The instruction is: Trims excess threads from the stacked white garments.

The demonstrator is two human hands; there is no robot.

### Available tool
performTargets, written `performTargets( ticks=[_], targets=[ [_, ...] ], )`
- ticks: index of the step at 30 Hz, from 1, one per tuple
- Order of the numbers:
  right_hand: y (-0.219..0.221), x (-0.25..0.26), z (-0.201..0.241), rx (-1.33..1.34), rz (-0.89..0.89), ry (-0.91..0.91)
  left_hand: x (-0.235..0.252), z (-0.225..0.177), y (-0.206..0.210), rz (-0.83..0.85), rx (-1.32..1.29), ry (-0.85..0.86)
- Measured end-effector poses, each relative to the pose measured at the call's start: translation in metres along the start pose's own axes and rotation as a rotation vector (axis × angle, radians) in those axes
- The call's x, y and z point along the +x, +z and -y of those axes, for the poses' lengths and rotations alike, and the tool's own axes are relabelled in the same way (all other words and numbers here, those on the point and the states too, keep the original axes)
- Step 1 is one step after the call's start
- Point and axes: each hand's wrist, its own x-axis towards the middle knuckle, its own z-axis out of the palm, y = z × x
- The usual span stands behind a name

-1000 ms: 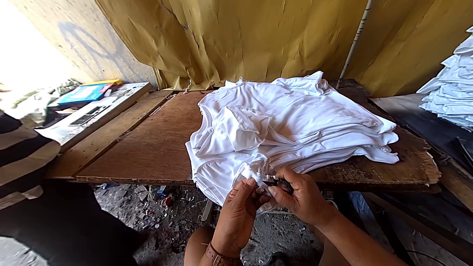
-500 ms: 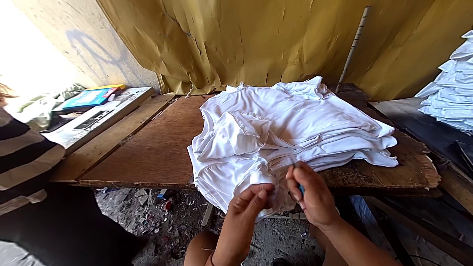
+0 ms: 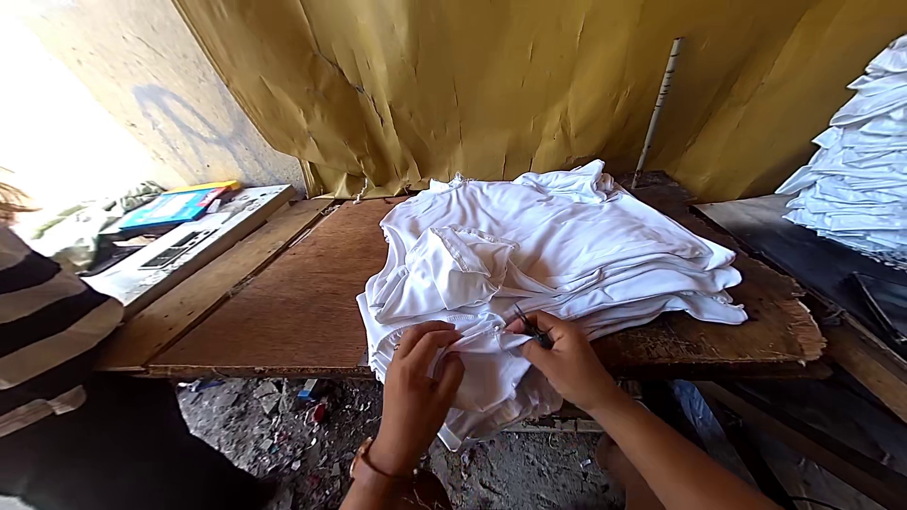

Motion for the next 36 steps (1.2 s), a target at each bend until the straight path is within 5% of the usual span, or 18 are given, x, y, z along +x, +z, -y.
performTargets(
  ticks=[4, 8, 12, 17, 22, 25, 27, 31, 34, 36],
  targets=[
    [-0.018, 0.011, 0.002, 0.32, 0.174, 0.262, 0.012, 0.003, -0.015, 0.343, -0.326, -0.211],
    [-0.02, 0.013, 0.001, 0.389, 0.23, 0.3, 0.019, -0.006, -0.008, 0.24, -0.227, -0.368],
    [-0.02, 0.012, 0.0, 0.459, 0.238, 0.306, 0.021, -0.017, 0.005, 0.138, 0.046, -0.211],
    [-0.021, 0.012, -0.002, 0.457, 0.257, 0.292, 0.032, -0.022, 0.009, 0.29, -0.116, -0.126],
    [-0.021, 0.012, -0.006, 0.495, 0.273, 0.26, 0.037, -0.03, 0.004, 0.261, -0.78, -0.68],
    [-0.022, 0.011, -0.008, 0.502, 0.293, 0.238, 0.034, -0.028, 0.006, 0.198, -0.873, -0.874],
    [-0.02, 0.011, -0.01, 0.482, 0.298, 0.208, 0.029, -0.023, 0.011, 0.216, -0.588, -0.729],
    [-0.019, 0.009, -0.01, 0.445, 0.271, 0.204, 0.017, -0.024, 0.022, 0.094, 0.133, -0.145],
    [-0.018, 0.009, -0.011, 0.422, 0.261, 0.193, 0.02, -0.023, 0.02, 0.107, 0.172, 0.019],
    [-0.018, 0.009, -0.011, 0.398, 0.262, 0.189, 0.023, -0.024, 0.018, 0.223, 0.012, -0.041]
  ],
)
